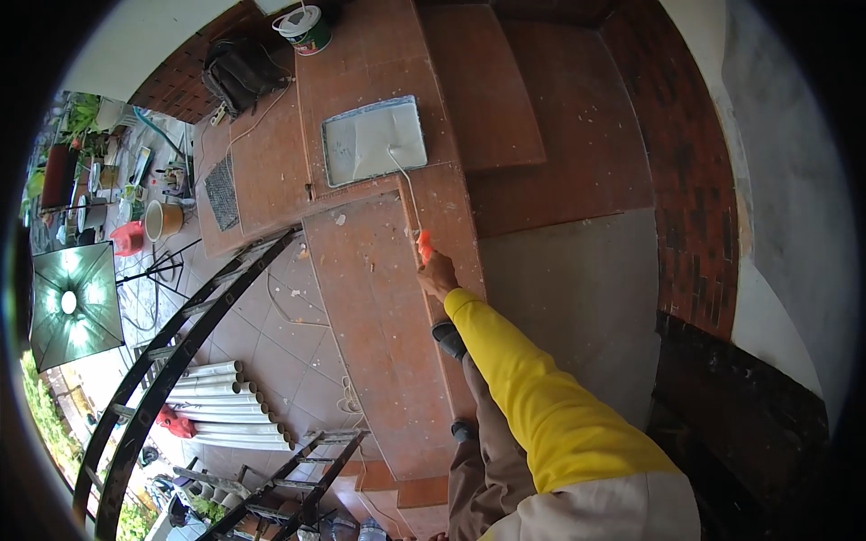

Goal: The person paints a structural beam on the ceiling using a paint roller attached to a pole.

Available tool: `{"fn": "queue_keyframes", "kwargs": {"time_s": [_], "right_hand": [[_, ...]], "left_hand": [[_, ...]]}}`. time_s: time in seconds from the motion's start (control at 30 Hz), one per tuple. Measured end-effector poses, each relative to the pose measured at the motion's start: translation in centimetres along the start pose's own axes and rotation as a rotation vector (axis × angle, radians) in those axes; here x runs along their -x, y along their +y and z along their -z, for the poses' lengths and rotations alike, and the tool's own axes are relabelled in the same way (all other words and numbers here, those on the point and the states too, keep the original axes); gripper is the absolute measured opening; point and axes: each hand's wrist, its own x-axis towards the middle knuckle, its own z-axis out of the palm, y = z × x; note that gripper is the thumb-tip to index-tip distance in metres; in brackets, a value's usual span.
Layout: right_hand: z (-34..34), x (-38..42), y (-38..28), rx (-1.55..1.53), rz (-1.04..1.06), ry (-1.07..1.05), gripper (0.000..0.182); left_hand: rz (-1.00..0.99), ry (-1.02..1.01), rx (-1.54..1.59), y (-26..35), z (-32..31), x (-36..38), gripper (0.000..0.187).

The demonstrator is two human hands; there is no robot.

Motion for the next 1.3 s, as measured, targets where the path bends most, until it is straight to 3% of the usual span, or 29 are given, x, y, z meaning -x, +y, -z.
{"fn": "queue_keyframes", "kwargs": {"time_s": [0.13,0.23,0.33,0.6,0.7,0.73,0.83,0.87,1.03,1.07,1.17,1.3], "right_hand": [[3.1,3.2,-4.9,-0.479,-0.240,-0.164,0.021],[2.5,3.7,-4.3,-0.750,-0.256,-0.126,0.017],[3.1,3.5,-3.1,-1.042,-0.192,-0.246,0.022],[3.4,-2.9,-0.1,-1.544,-0.337,-0.527,0.032],[3.2,-4.4,0.1,-1.551,-0.352,-0.608,0.034],[3.2,-4.3,-0.5,-1.420,-0.446,-0.503,0.029],[1.4,-5.4,-0.4,-0.417,-0.335,-0.338,0.028],[2.7,-4.4,-3.3,-0.165,-0.328,-0.259,0.034],[-0.1,-7.6,-2.9,0.029,-0.259,-0.160,0.044],[-0.5,-8.2,-2.8,0.034,-0.245,-0.160,0.046],[0.2,-8.0,-3.4,-0.040,-0.309,-0.281,0.047],[0.1,-5.8,-0.9,-0.130,-0.316,-0.262,0.048]], "left_hand": [[-0.006,0.004,0.008,-0.2,0.0,0.1,0.042],[-0.006,0.010,0.014,-0.5,0.0,0.4,0.042],[-0.004,0.012,0.021,-0.8,-0.2,0.5,0.042],[0.020,0.017,0.038,-1.6,-0.1,1.5,0.042],[0.030,0.017,0.045,-2.1,0.4,2.1,0.042],[0.034,0.019,0.051,-2.3,0.7,2.3,0.042],[0.028,0.011,0.077,-2.5,1.6,2.5,0.042],[0.023,0.005,0.089,-2.4,1.7,2.3,0.042],[-0.047,-0.025,0.154,-1.0,2.6,1.8,0.042],[-0.105,0.054,0.054,1.3,1.7,2.5,0.040],[-0.143,0.067,0.049,4.2,0.8,3.0,0.041],[-0.137,0.066,-0.030,6.7,-0.2,3.8,0.040]]}}
